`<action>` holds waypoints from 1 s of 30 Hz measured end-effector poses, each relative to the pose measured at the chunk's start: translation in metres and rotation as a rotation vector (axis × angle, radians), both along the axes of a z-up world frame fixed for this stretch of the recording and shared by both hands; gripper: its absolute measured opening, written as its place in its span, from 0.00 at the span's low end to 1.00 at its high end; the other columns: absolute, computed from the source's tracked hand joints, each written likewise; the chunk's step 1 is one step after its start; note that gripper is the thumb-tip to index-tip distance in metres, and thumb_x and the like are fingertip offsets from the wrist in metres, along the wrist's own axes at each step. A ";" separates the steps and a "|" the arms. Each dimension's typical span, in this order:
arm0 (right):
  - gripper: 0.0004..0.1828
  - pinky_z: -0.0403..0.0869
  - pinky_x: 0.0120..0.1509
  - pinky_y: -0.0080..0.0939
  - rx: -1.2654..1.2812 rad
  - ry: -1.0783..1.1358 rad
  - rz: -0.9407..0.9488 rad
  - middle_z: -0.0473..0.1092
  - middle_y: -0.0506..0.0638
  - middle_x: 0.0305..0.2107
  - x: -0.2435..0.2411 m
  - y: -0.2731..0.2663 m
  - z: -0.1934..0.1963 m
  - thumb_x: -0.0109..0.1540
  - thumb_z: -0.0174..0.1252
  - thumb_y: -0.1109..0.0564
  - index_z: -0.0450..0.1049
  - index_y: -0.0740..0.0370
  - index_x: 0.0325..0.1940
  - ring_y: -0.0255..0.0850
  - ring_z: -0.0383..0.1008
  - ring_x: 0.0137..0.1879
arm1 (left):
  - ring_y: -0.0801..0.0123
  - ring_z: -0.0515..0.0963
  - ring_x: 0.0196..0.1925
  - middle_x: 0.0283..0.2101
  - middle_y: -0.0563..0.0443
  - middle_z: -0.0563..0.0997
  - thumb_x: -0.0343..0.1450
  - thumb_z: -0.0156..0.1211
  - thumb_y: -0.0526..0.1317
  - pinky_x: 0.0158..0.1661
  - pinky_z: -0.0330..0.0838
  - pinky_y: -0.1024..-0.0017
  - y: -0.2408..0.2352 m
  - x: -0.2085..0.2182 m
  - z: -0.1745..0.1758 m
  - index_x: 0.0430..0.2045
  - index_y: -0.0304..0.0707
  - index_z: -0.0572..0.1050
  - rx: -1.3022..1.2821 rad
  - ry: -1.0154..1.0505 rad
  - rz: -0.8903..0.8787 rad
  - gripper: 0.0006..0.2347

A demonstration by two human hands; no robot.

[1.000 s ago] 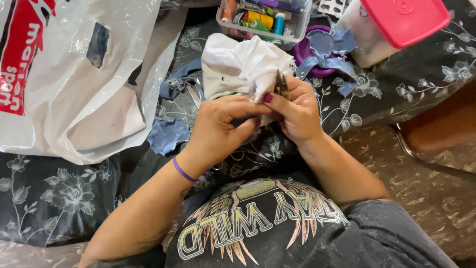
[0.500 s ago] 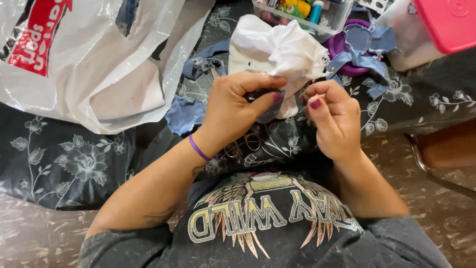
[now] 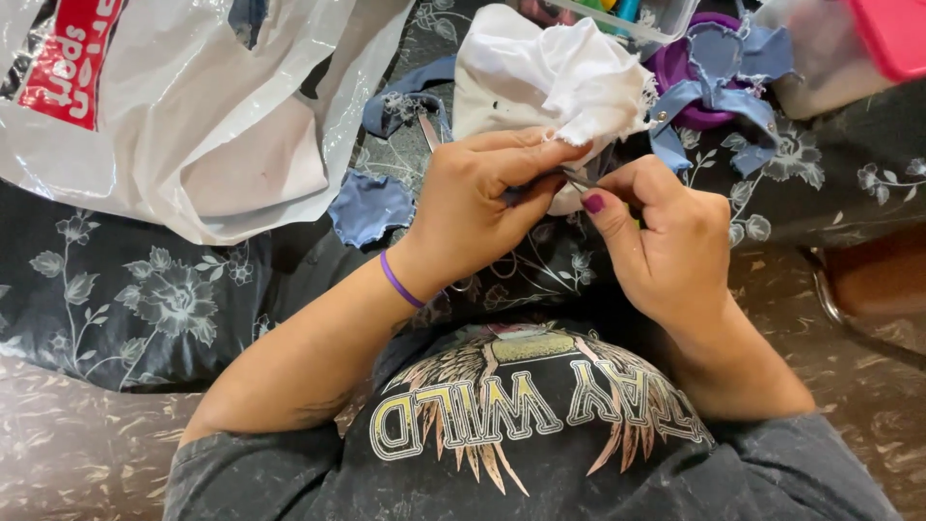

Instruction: Trimming small pieces of blue fabric with scissors and arranging them on a white cloth.

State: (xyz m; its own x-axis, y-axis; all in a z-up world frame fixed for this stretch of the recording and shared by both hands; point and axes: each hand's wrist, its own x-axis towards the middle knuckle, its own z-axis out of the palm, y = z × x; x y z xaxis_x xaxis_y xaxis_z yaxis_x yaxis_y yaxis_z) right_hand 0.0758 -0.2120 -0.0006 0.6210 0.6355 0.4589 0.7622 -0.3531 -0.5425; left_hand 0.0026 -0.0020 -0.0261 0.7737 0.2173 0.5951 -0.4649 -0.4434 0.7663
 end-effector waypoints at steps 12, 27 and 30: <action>0.13 0.75 0.36 0.46 -0.033 -0.012 0.005 0.69 0.52 0.18 -0.001 0.003 0.004 0.78 0.61 0.50 0.78 0.61 0.45 0.60 0.79 0.33 | 0.45 0.87 0.57 0.48 0.41 0.89 0.73 0.69 0.32 0.55 0.84 0.56 -0.001 0.000 -0.008 0.52 0.45 0.84 0.084 -0.047 -0.025 0.13; 0.13 0.76 0.36 0.46 -0.071 0.034 -0.012 0.67 0.49 0.15 -0.001 -0.001 0.002 0.77 0.61 0.49 0.78 0.57 0.42 0.59 0.80 0.36 | 0.50 0.88 0.58 0.49 0.44 0.89 0.73 0.70 0.34 0.55 0.85 0.60 -0.002 0.001 -0.005 0.55 0.50 0.82 0.157 -0.044 0.021 0.16; 0.15 0.75 0.36 0.45 -0.084 0.064 -0.020 0.66 0.48 0.15 -0.006 -0.002 0.010 0.77 0.60 0.47 0.79 0.57 0.42 0.56 0.80 0.34 | 0.49 0.87 0.58 0.49 0.44 0.89 0.73 0.71 0.33 0.56 0.85 0.60 0.000 0.001 -0.006 0.55 0.50 0.82 0.131 -0.045 0.024 0.16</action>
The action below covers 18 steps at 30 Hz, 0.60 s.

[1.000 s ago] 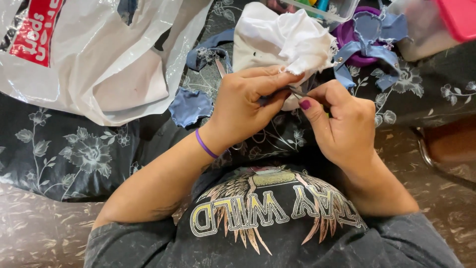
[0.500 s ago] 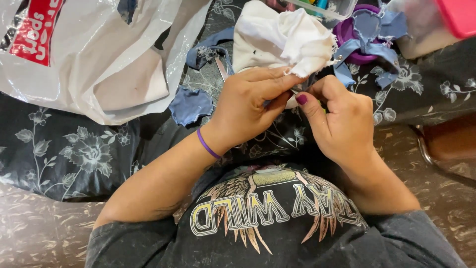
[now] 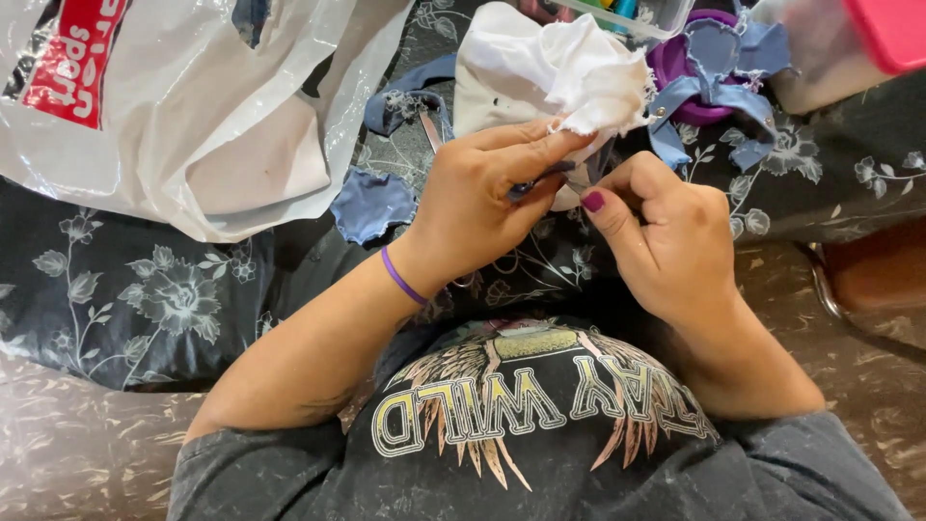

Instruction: Trimming small pieces of blue fabric with scissors and arranging them on a white cloth.

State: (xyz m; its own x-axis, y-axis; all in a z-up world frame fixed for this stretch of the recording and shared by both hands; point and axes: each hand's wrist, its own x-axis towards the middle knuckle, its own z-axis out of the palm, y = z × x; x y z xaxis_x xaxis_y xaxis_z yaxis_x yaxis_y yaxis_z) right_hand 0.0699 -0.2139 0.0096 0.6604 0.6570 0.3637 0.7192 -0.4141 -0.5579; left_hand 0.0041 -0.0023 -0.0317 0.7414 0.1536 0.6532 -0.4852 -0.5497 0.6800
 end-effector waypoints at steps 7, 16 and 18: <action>0.15 0.76 0.36 0.49 0.010 -0.035 -0.011 0.68 0.51 0.16 0.001 0.001 -0.001 0.78 0.59 0.48 0.80 0.59 0.44 0.59 0.81 0.36 | 0.49 0.87 0.59 0.51 0.44 0.89 0.74 0.70 0.35 0.57 0.84 0.60 -0.002 -0.002 0.001 0.57 0.51 0.81 0.022 0.005 0.007 0.16; 0.17 0.75 0.37 0.50 -0.008 0.006 -0.036 0.68 0.53 0.16 -0.003 0.002 0.002 0.79 0.59 0.47 0.80 0.61 0.45 0.61 0.81 0.37 | 0.47 0.88 0.57 0.55 0.44 0.87 0.75 0.68 0.34 0.54 0.85 0.59 -0.004 -0.004 0.004 0.59 0.50 0.80 0.113 -0.039 0.038 0.16; 0.16 0.76 0.38 0.50 -0.033 0.022 -0.065 0.69 0.53 0.16 -0.005 0.001 0.004 0.79 0.59 0.46 0.80 0.60 0.45 0.60 0.81 0.39 | 0.47 0.89 0.56 0.55 0.42 0.87 0.75 0.67 0.34 0.54 0.85 0.58 -0.004 -0.004 0.002 0.59 0.49 0.80 0.097 -0.050 0.038 0.17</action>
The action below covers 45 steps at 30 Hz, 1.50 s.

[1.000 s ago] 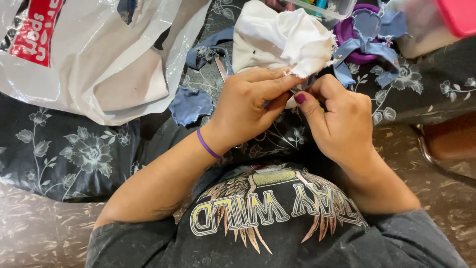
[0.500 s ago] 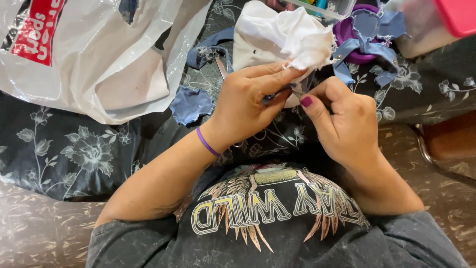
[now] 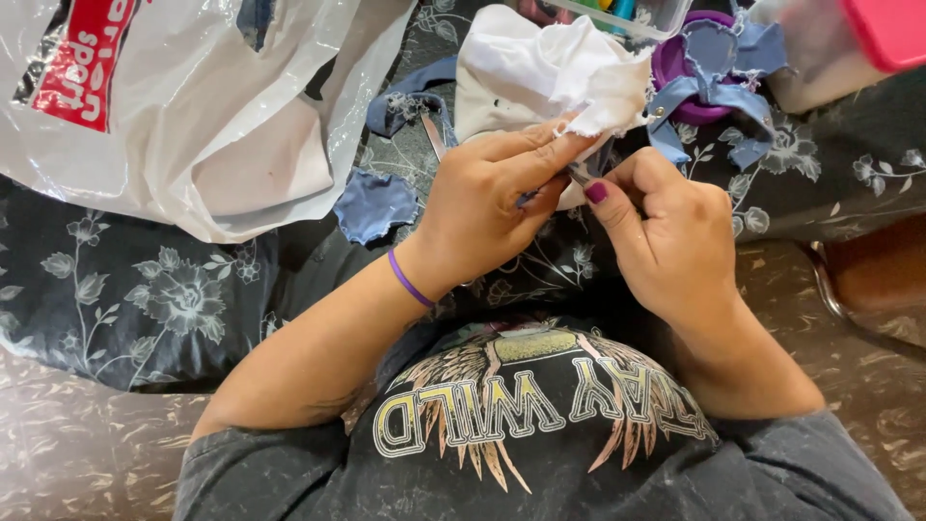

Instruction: Trimming small pieces of blue fabric with scissors and arranging them on a white cloth.

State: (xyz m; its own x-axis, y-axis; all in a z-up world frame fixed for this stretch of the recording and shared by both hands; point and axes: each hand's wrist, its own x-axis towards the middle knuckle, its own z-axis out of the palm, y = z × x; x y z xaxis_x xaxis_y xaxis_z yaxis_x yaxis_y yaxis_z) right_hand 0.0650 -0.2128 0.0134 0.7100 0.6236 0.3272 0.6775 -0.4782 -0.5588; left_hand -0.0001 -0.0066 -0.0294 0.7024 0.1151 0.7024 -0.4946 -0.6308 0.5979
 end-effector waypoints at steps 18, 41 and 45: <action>0.16 0.74 0.36 0.46 0.002 -0.014 -0.013 0.67 0.50 0.15 0.000 -0.003 0.001 0.78 0.58 0.47 0.78 0.57 0.41 0.58 0.81 0.37 | 0.48 0.87 0.60 0.58 0.41 0.86 0.74 0.68 0.34 0.56 0.85 0.58 -0.002 -0.001 0.003 0.63 0.50 0.78 0.035 0.007 -0.025 0.20; 0.19 0.67 0.37 0.53 -0.160 -0.007 -0.063 0.69 0.48 0.18 -0.001 0.000 0.002 0.77 0.53 0.42 0.73 0.56 0.40 0.54 0.71 0.25 | 0.54 0.84 0.73 0.74 0.41 0.77 0.80 0.61 0.28 0.63 0.82 0.57 0.006 -0.007 -0.003 0.74 0.51 0.66 0.246 0.086 -0.044 0.25; 0.18 0.66 0.35 0.50 -0.147 -0.034 -0.040 0.66 0.45 0.15 -0.001 -0.001 0.003 0.78 0.53 0.44 0.73 0.56 0.40 0.49 0.68 0.22 | 0.54 0.83 0.75 0.75 0.40 0.76 0.79 0.64 0.29 0.61 0.82 0.56 0.006 -0.007 -0.004 0.75 0.48 0.65 0.247 0.113 -0.033 0.28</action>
